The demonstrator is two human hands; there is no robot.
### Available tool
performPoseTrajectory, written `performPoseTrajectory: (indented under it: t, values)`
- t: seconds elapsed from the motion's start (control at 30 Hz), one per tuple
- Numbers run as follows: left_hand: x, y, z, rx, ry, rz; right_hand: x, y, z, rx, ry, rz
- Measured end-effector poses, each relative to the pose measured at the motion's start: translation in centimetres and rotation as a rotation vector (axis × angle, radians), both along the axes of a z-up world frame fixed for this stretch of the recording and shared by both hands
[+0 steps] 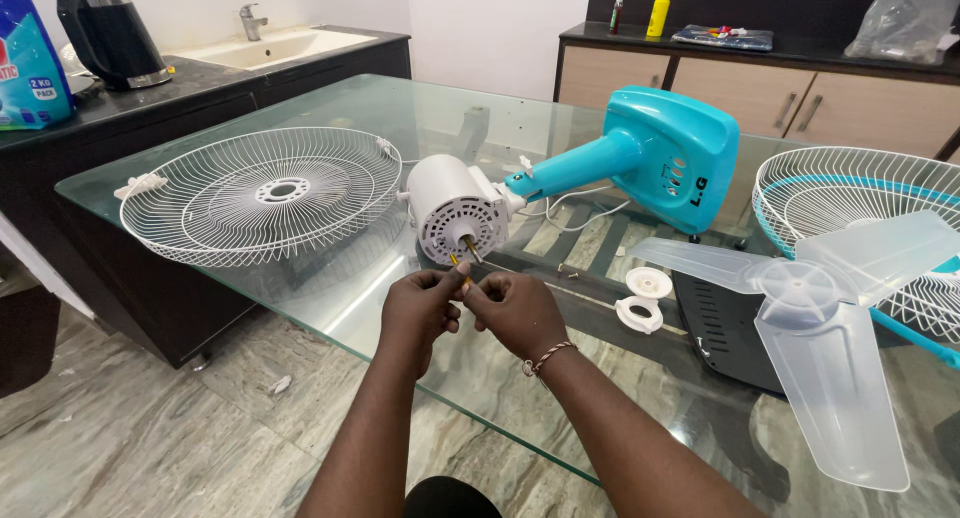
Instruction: The person disassembles a small table fan on a glass table. They use a screwdriver to remove screws from the fan housing, then separate the motor assembly from the casing and place the parts on the table.
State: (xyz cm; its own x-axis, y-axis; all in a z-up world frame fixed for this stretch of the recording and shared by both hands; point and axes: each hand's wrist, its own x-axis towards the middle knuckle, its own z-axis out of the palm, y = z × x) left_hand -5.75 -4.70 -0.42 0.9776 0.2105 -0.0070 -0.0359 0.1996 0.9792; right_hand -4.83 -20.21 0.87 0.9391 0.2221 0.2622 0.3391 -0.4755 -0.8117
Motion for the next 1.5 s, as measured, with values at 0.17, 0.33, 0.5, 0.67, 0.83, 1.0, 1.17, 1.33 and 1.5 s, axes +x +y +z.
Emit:
performPoseTrajectory:
  t: [0.17,0.33,0.5,0.67,0.83,1.0,1.17,1.33,1.5]
  values:
    - [0.3,0.1,-0.3,-0.035,-0.004,-0.022,-0.1,0.3,-0.2,-0.011,-0.102,-0.067]
    - [0.3,0.4,-0.4,-0.032,0.015,-0.052,0.1,0.5,-0.7,-0.045,-0.227,-0.087]
    - [0.1,0.2,-0.1,-0.073,0.013,-0.049,0.2,0.5,-0.7,-0.059,-0.232,-0.1]
    - [0.1,-0.1,-0.1,-0.008,0.012,-0.02,-0.4,0.5,-0.4,-0.064,-0.241,-0.085]
    - [0.3,0.4,-0.5,-0.034,-0.011,-0.035,-0.9,0.5,0.1,-0.049,-0.21,-0.033]
    - [0.5,0.5,-0.8,-0.05,-0.018,-0.047,-0.7,0.4,-0.1,-0.02,-0.174,0.001]
    - [0.3,0.1,-0.4,0.01,-0.032,-0.046,0.0,0.4,-0.9,0.097,-0.215,0.058]
    - [-0.1,-0.2,-0.3,0.048,-0.022,0.009,0.6,0.3,-1.3,0.189,-0.209,0.089]
    - [0.3,0.0,-0.9,-0.008,-0.084,-0.031,0.4,0.2,-1.2,0.177,-0.212,0.087]
